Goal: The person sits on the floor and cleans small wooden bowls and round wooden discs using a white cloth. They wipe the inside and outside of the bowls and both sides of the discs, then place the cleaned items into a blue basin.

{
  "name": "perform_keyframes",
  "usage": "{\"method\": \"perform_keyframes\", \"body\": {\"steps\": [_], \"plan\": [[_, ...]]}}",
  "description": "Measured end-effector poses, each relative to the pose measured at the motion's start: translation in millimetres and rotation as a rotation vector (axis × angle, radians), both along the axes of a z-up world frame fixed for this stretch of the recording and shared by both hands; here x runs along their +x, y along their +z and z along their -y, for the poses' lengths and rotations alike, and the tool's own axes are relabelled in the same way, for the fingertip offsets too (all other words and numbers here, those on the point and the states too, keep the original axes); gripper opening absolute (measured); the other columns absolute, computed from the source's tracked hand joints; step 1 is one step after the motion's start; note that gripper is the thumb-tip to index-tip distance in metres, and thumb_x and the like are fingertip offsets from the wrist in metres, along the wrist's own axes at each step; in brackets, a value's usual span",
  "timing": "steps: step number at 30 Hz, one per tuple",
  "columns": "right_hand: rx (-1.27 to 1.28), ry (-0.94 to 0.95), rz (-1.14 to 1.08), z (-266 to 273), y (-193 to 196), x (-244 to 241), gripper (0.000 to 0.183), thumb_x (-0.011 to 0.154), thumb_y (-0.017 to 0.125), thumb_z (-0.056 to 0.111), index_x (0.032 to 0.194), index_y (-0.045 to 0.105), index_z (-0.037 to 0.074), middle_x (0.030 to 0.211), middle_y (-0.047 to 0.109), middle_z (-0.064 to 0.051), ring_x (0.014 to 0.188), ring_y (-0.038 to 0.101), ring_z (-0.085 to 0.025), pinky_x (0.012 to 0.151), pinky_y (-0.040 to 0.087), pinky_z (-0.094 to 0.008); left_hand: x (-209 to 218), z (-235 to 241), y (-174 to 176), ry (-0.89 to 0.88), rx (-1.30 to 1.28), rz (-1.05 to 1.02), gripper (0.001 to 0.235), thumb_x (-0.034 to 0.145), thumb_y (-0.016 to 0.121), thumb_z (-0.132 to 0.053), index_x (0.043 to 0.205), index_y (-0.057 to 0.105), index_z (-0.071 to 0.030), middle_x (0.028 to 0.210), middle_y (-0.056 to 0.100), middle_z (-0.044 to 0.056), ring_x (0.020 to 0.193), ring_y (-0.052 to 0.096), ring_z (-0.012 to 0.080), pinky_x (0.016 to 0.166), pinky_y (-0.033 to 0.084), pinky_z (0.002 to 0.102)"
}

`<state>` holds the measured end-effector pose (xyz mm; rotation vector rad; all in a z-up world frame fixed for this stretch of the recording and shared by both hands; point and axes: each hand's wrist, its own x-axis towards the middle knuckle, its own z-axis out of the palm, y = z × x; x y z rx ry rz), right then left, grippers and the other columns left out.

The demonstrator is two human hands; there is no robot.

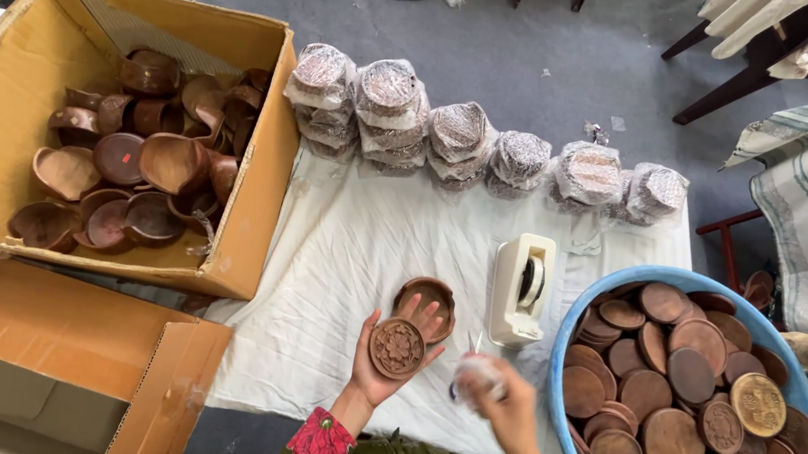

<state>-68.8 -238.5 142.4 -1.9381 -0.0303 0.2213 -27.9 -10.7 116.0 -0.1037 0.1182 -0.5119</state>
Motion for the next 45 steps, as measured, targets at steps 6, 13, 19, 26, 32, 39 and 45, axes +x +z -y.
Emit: {"method": "perform_keyframes", "body": {"steps": [6,13,19,26,32,39,45], "plan": [[-0.081,-0.138,0.287,-69,24,19,0.04,0.093,0.062,0.015,0.133,0.067,0.012,0.14,0.065,-0.006,0.12,0.066,-0.025,0.098,0.055,-0.039,0,21,-5,-0.08,0.144,0.011,0.08,0.1,0.04,-0.063,0.159,0.038,-0.009,0.163,0.039,0.008,0.147,0.039,0.0262,0.122,0.031,0.046],[-0.317,0.152,0.517,-108,27,11,0.049,0.097,0.059,0.013,0.146,0.056,0.008,0.156,0.052,-0.01,0.14,0.05,-0.041,0.119,0.036,-0.048,15,21,-31,-0.08,0.07,0.01,0.08,0.103,0.033,-0.065,0.16,0.031,-0.01,0.167,0.032,0.009,0.147,0.037,0.0285,0.123,0.03,0.045],[-0.362,0.176,0.439,-98,2,9,0.051,0.099,0.059,0.03,0.147,0.056,0.013,0.162,0.042,-0.01,0.142,0.043,-0.035,0.118,0.03,-0.044,23,7,-23,-0.081,0.235,0.068,0.082,0.103,0.034,-0.064,0.159,0.034,-0.004,0.167,0.034,0.012,0.152,0.035,0.0265,0.125,0.027,0.041],[-0.169,0.052,0.409,-104,12,38,0.052,0.104,0.048,0.037,0.151,0.052,0.015,0.169,0.035,-0.007,0.161,0.018,-0.03,0.127,0.007,-0.043,12,35,8,0.138,0.502,-0.031,0.074,0.104,0.029,-0.057,0.159,0.033,-0.007,0.165,0.034,0.01,0.153,0.029,0.0299,0.123,0.025,0.042],[0.406,-0.107,-0.091,-96,-101,16,0.058,0.109,0.043,0.044,0.147,0.052,0.001,0.132,0.051,-0.009,0.118,0.042,-0.016,0.095,0.031,-0.031,22,29,5,0.637,1.383,0.414,0.07,0.11,0.025,-0.051,0.16,0.028,-0.003,0.169,0.029,0.014,0.159,0.021,0.0299,0.127,0.016,0.041],[0.504,-0.406,-0.153,-99,-74,26,0.031,0.099,0.07,0.027,0.112,0.073,-0.001,0.084,0.067,0.002,0.072,0.054,-0.005,0.062,0.042,-0.022,29,15,-34,0.576,1.946,0.574,0.056,0.104,0.052,-0.043,0.147,0.051,-0.007,0.147,0.056,0.015,0.137,0.051,0.0288,0.115,0.039,0.041],[0.445,-0.54,-0.029,-81,-55,42,0.022,0.092,0.077,0.012,0.11,0.076,-0.002,0.091,0.073,-0.001,0.078,0.062,-0.007,0.067,0.049,-0.023,40,-7,-49,0.078,1.202,0.272,0.067,0.087,0.075,-0.03,0.145,0.046,-0.013,0.125,0.071,0.003,0.112,0.068,0.016,0.102,0.052,0.032]]}}
